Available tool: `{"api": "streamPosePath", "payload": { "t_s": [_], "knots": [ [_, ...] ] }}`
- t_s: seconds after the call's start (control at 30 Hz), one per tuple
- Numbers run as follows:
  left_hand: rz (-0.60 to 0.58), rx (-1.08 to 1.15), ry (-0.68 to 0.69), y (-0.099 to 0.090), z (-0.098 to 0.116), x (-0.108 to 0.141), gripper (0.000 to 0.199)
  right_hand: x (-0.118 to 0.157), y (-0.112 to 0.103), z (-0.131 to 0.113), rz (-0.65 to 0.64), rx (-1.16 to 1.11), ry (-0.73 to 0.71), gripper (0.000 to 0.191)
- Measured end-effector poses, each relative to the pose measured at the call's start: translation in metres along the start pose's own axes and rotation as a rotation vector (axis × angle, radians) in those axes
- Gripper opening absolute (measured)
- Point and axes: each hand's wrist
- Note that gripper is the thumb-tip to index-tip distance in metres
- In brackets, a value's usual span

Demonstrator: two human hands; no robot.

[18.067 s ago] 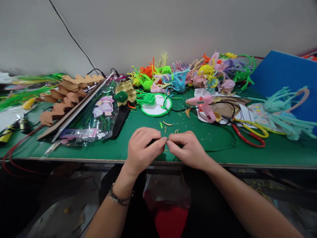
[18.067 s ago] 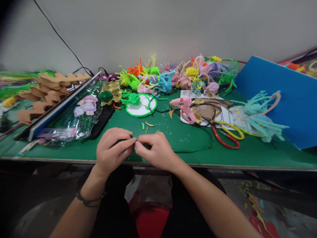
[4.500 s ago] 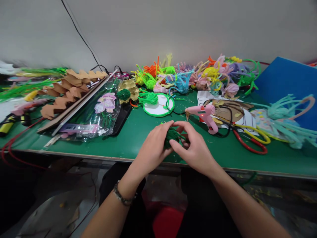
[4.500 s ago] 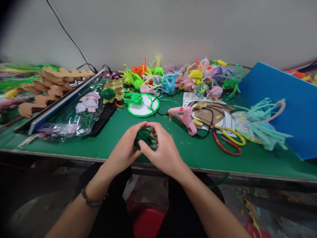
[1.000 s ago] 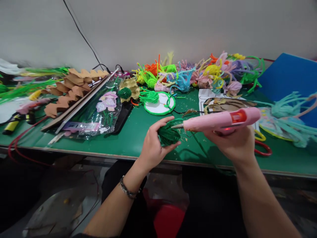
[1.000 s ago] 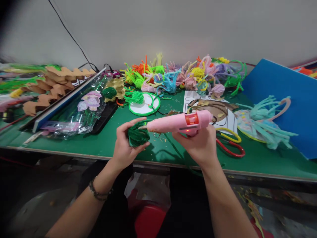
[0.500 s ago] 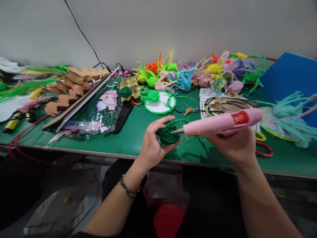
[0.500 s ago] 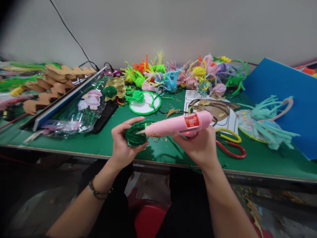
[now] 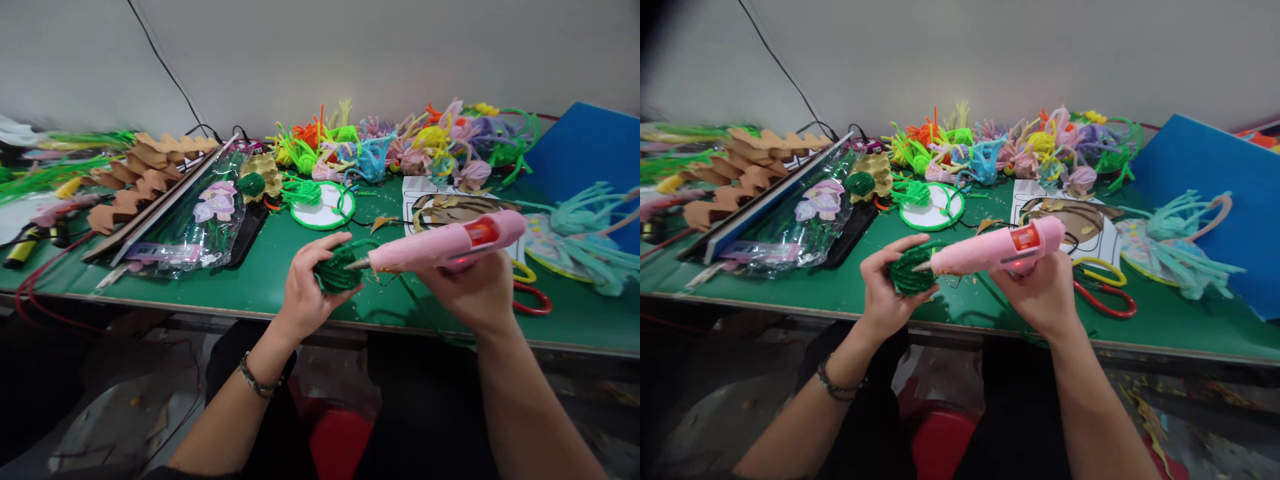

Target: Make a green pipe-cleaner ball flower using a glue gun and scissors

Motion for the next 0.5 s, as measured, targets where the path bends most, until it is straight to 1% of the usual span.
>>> {"api": "streamPosePath", "payload": {
  "t_s": [0.13, 0.27, 0.37, 0.5],
  "knots": [
    [-0.009, 0.022, 0.007, -0.0002, -0.0011, -0.0002, 0.051, -0.0011, 0.0007, 0.0037, 0.010, 0.030, -0.096, 0.032],
    [-0.008, 0.035, 0.004, -0.0002, -0.0025, 0.0007, 0.051, -0.0030, 0.0016, 0.0041, 0.011, 0.026, -0.159, 0.032],
    [-0.007, 0.040, -0.003, -0.0004, -0.0029, 0.0016, 0.051, -0.0029, 0.0011, 0.0045, 0.018, 0.032, -0.174, 0.032],
    [-0.007, 0.043, -0.007, -0.0006, -0.0028, 0.0021, 0.051, -0.0014, -0.0006, 0.0057, -0.001, 0.027, -0.138, 0.028]
  ]
}}
Point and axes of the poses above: each hand's wrist, its own x-axis away from the middle knuckle, its own y-axis out of the palm, z = x × y, and after that the axes turned 8 degrees about -y, right-handed
